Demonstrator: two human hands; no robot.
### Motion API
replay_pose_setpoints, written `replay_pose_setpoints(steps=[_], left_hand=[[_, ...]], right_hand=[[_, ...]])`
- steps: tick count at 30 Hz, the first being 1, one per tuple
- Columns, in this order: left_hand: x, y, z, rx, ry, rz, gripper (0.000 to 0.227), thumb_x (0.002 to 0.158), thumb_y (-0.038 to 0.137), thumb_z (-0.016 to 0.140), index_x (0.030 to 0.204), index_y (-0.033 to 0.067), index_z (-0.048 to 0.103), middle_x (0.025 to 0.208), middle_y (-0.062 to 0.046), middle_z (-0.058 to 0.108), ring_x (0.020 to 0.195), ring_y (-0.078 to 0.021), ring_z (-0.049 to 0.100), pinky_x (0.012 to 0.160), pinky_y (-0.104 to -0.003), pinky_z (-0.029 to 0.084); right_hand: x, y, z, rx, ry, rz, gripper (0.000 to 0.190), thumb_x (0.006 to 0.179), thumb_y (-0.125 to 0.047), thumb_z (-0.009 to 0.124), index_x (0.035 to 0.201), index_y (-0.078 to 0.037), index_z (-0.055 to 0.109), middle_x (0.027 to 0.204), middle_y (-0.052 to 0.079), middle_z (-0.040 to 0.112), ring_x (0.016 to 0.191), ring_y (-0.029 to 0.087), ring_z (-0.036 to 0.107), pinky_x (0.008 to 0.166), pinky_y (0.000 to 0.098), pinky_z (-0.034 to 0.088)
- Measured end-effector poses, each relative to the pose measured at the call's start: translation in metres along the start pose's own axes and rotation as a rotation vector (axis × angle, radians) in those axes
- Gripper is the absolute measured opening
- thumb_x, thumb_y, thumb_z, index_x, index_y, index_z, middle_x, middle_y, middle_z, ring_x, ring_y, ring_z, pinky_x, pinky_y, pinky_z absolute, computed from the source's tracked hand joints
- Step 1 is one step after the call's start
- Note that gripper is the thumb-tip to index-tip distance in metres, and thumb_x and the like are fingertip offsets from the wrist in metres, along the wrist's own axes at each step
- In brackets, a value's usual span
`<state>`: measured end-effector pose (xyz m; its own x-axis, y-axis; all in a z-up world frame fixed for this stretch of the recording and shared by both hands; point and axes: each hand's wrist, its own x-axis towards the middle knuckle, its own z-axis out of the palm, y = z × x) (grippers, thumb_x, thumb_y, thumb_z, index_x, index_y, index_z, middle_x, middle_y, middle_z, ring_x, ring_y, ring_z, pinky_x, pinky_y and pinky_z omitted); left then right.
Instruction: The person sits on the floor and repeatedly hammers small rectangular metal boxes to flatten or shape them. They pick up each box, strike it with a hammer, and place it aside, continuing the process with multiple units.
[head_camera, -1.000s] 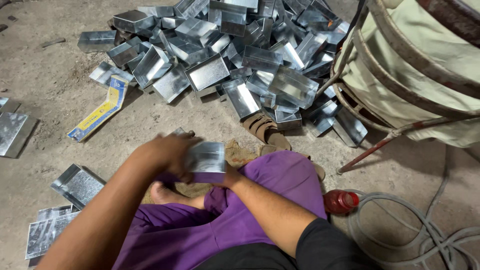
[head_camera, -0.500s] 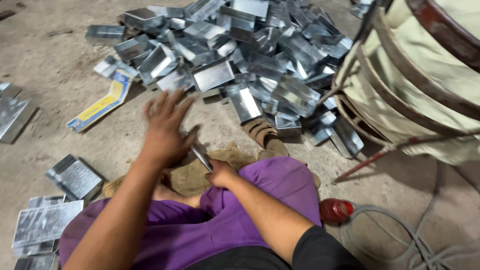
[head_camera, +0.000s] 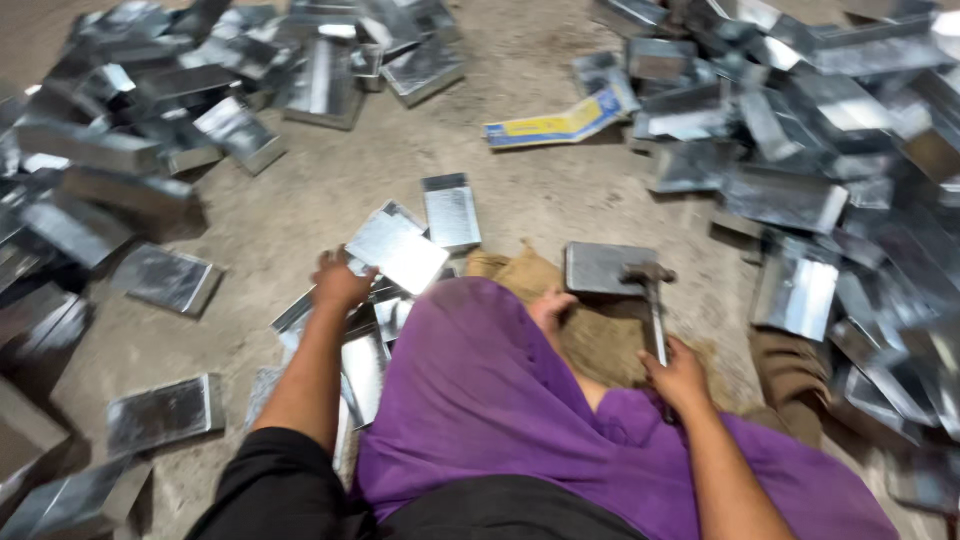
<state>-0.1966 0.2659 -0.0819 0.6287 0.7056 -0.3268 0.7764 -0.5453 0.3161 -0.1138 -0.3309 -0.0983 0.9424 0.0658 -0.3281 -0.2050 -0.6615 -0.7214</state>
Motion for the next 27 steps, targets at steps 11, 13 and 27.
replay_pose_setpoints(steps=[11,13,27], left_hand=[[-0.037,0.101,0.033,0.429,-0.304,0.49,0.078,0.09,0.066,0.055,0.159,0.0466,0.025,0.174,-0.006,-0.008,0.156,-0.0441,-0.015,0.105,-0.09,0.009],[-0.037,0.105,0.033,0.446,-0.279,0.457,0.075,0.092,0.062,0.054,0.16,0.0478,0.024,0.174,-0.005,-0.008,0.156,-0.0451,-0.017,0.104,-0.092,0.011],[-0.048,0.085,0.019,0.039,0.129,0.337,0.063,0.084,0.033,0.075,0.142,0.0371,0.051,0.166,-0.014,0.02,0.145,-0.0479,0.033,0.096,-0.058,0.054]], right_hand=[[-0.006,0.003,0.004,0.022,-0.026,0.069,0.037,0.089,-0.017,0.077,0.122,-0.004,0.065,0.069,0.011,0.068,0.055,0.02,0.063,0.052,0.0363,0.05],[0.0,0.006,0.002,0.05,-0.022,0.055,0.041,0.088,-0.016,0.077,0.125,-0.004,0.064,0.07,0.01,0.069,0.056,0.02,0.065,0.052,0.0363,0.052],[-0.001,0.01,0.014,0.16,-0.051,0.057,0.052,0.087,-0.018,0.078,0.134,-0.007,0.058,0.069,0.011,0.066,0.05,0.02,0.064,0.046,0.0355,0.052]])
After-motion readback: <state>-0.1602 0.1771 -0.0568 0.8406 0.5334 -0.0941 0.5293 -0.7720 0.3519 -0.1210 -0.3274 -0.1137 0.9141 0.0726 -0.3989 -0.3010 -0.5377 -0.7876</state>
